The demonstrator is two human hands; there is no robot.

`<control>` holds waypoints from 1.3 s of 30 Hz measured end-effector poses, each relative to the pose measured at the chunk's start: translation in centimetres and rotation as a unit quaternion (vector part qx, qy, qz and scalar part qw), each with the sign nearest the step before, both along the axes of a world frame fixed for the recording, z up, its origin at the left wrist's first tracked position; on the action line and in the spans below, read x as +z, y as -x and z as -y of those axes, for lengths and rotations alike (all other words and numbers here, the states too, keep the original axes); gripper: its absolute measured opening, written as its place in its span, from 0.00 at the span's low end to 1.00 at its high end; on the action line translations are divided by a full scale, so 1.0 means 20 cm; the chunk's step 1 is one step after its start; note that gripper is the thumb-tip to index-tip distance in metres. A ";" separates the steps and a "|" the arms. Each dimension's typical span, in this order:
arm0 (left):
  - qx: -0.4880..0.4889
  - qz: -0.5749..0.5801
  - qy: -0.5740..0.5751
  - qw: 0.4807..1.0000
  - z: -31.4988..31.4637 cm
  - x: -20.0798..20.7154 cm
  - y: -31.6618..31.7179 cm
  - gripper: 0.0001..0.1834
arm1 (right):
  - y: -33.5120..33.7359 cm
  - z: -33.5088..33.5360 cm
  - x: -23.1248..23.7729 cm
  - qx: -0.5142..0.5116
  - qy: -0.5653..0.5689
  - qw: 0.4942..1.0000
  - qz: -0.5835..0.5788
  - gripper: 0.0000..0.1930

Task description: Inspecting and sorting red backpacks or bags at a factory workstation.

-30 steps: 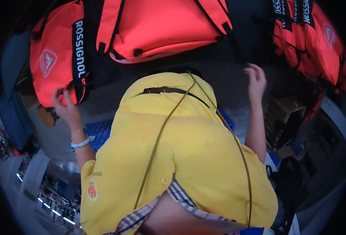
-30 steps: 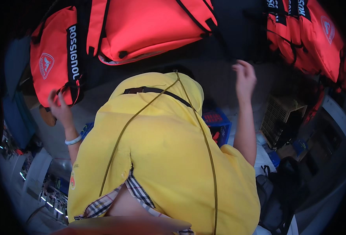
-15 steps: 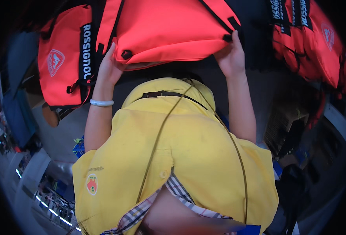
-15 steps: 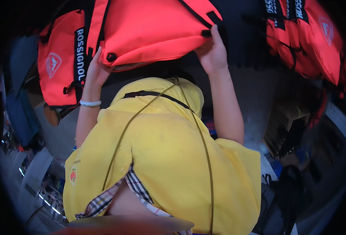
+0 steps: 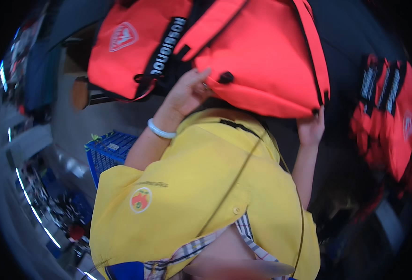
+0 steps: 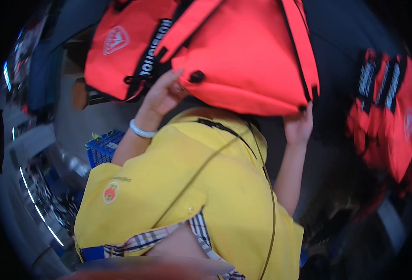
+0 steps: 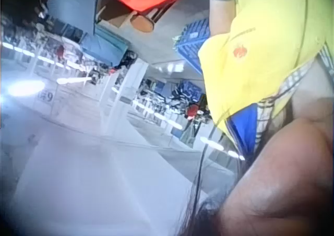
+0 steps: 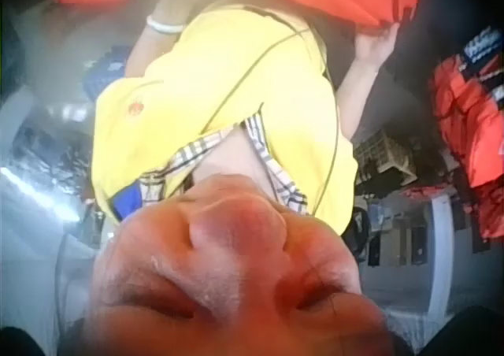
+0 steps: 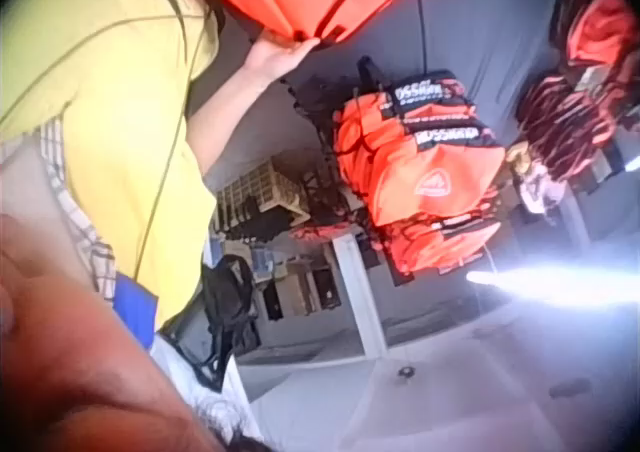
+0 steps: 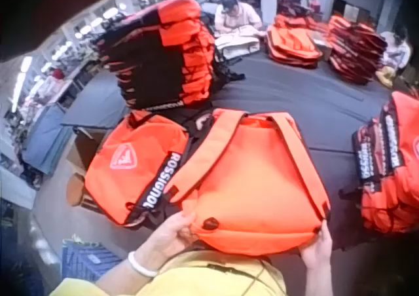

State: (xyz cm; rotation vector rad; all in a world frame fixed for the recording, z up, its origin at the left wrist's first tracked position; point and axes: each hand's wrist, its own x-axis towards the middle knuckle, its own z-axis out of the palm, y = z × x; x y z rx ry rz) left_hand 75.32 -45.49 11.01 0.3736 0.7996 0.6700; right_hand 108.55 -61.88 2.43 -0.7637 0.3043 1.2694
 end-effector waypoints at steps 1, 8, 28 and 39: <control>-0.030 0.027 -0.010 0.999 0.01 -0.06 0.04 0.16 | -0.05 0.05 -0.06 0.059 -0.102 0.993 0.007 0.23; -0.188 -0.573 -0.255 0.756 -0.04 -0.18 0.31 0.17 | -0.15 0.23 -0.32 0.194 0.063 0.944 0.258 0.29; -0.332 -0.214 -0.383 0.835 -0.05 -0.17 -0.02 0.42 | 0.12 -0.77 1.40 0.290 0.015 0.509 0.811 0.18; -0.045 0.039 0.158 0.986 0.01 -0.44 0.16 0.24 | 0.81 -0.42 0.58 0.549 -0.129 0.481 0.671 0.23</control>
